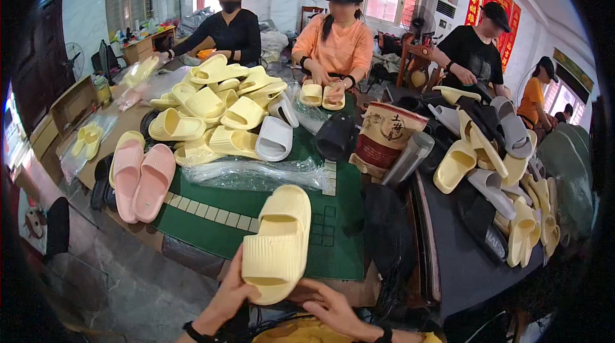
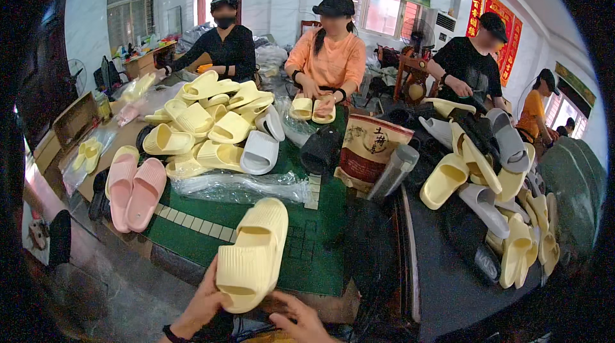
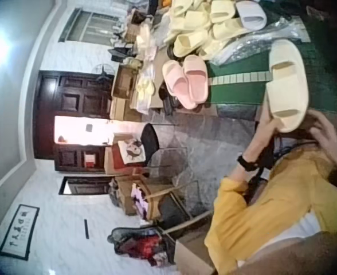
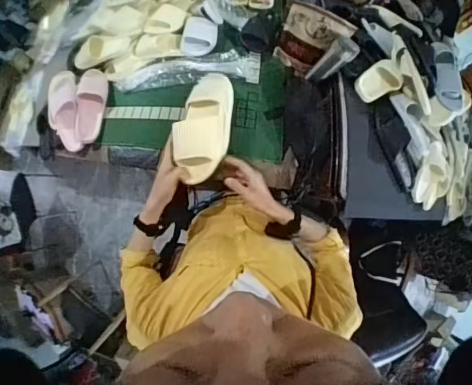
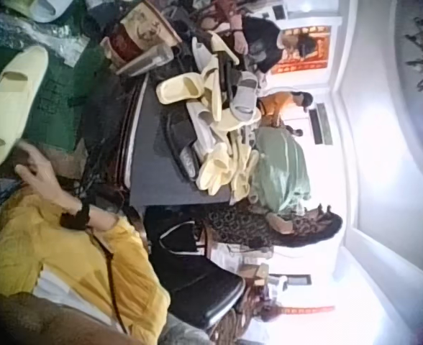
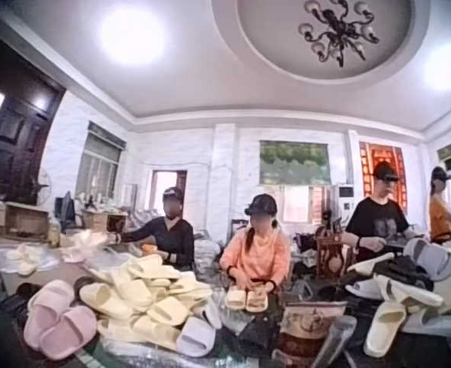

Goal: Inspecting, pairing, and organizing sandals at a factory finishing station.

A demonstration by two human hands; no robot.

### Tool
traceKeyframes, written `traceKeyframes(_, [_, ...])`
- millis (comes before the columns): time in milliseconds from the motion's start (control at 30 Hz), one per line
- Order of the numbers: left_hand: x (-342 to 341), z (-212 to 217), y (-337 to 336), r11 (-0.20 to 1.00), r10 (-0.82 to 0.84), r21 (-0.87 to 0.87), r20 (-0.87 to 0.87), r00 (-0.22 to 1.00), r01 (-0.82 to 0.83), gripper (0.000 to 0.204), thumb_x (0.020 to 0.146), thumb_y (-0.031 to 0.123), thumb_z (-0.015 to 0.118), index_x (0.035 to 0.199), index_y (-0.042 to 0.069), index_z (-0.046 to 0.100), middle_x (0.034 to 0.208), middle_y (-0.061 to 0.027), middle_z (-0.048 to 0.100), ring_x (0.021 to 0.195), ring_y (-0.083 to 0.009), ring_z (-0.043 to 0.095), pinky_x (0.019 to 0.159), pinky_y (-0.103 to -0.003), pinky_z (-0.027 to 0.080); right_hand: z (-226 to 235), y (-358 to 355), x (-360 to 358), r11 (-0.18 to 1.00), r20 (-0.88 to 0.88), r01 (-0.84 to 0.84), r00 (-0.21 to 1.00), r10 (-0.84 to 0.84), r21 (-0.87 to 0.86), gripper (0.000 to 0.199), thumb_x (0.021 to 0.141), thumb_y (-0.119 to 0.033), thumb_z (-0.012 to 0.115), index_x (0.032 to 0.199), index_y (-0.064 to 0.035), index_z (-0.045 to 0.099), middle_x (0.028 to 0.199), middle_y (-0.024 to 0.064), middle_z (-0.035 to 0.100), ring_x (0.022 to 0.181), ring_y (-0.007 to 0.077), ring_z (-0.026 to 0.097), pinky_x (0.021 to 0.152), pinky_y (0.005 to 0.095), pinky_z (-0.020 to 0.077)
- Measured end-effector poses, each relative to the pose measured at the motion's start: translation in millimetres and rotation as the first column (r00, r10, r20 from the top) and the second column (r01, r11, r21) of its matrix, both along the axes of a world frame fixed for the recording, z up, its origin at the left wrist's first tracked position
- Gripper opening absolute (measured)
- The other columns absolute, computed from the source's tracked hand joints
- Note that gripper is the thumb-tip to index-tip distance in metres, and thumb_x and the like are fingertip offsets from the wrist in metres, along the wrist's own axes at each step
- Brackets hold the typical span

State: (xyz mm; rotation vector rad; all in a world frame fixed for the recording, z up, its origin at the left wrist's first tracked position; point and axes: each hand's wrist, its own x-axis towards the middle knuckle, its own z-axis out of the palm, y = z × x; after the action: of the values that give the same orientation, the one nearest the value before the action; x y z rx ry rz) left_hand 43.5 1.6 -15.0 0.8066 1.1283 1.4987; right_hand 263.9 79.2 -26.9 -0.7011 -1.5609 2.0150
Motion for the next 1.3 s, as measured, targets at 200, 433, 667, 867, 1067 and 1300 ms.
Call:
traceKeyframes(200, [-28.7,-19.7,-34.5,0.970,0.146,-0.116,-0.418,0.897,-0.212,0.051,0.088,-0.001,0.049,0.138,-0.003,0.039,0.129,-0.0124,0.052,0.115,-0.0177,0.052,0.097,-0.029,0.041,31.6,62.1,-11.2,0.654,0.133,0.024,0.973,-0.189,0.756,0.033,0.088,-0.012,0.062,0.120,-0.0052,0.056,0.125,0.0198,0.052,0.112,0.0329,0.055,0.091,0.0375,0.0459])
traceKeyframes(433, [-9.7,-3.8,-42.7,0.982,0.165,-0.012,-0.427,0.889,-0.188,0.043,0.094,0.009,0.054,0.134,-0.004,0.044,0.134,-0.0153,0.051,0.123,-0.0252,0.047,0.105,-0.034,0.035,-2.7,97.6,-95.4,0.266,0.371,-0.272,0.802,-0.469,0.925,0.062,0.086,-0.039,0.064,0.142,-0.0257,0.040,0.131,0.0295,0.043,0.123,0.0427,0.042,0.103,0.0484,0.0330])
traceKeyframes(667, [-33.5,48.5,-81.6,0.984,0.103,-0.084,-0.459,0.882,-0.158,0.043,0.096,0.011,0.053,0.135,-0.002,0.044,0.134,-0.0114,0.050,0.121,-0.0185,0.047,0.099,-0.029,0.038,-17.7,132.5,-74.1,0.334,0.221,-0.033,0.811,-0.542,0.942,0.053,0.083,-0.036,0.067,0.132,-0.0193,0.054,0.117,0.0216,0.051,0.108,0.0397,0.047,0.095,0.0472,0.0381])
traceKeyframes(867, [-116.8,69.0,-73.9,0.927,0.230,-0.115,-0.577,0.784,-0.357,0.035,0.085,0.004,0.056,0.120,-0.002,0.058,0.107,-0.0093,0.064,0.097,-0.0152,0.060,0.086,-0.027,0.047,28.4,156.4,-29.6,0.265,0.245,-0.216,0.966,-0.080,0.940,0.060,0.080,-0.022,0.072,0.136,-0.0162,0.049,0.129,0.0213,0.046,0.119,0.0386,0.043,0.102,0.0445,0.0352])
traceKeyframes(1067, [-159.9,69.9,29.4,0.966,-0.131,-0.252,-0.649,0.750,-0.050,0.028,0.086,0.007,0.057,0.112,-0.001,0.065,0.094,-0.0056,0.066,0.087,-0.0114,0.060,0.078,-0.025,0.049,30.7,143.4,-35.2,0.248,0.217,-0.225,0.974,0.058,0.942,0.059,0.080,-0.027,0.071,0.134,-0.0161,0.050,0.130,0.0182,0.046,0.119,0.0373,0.043,0.103,0.0464,0.0347])
traceKeyframes(1300, [-103.4,-2.9,144.8,0.998,0.059,0.064,-0.975,0.215,0.015,0.043,0.090,0.017,0.061,0.130,0.005,0.053,0.125,-0.0191,0.054,0.113,-0.0290,0.054,0.095,-0.035,0.044,-17.0,145.2,-47.0,0.334,0.306,-0.236,0.936,-0.173,0.913,0.064,0.084,-0.031,0.067,0.140,-0.0168,0.040,0.128,0.0210,0.045,0.122,0.0376,0.042,0.105,0.0470,0.0328])
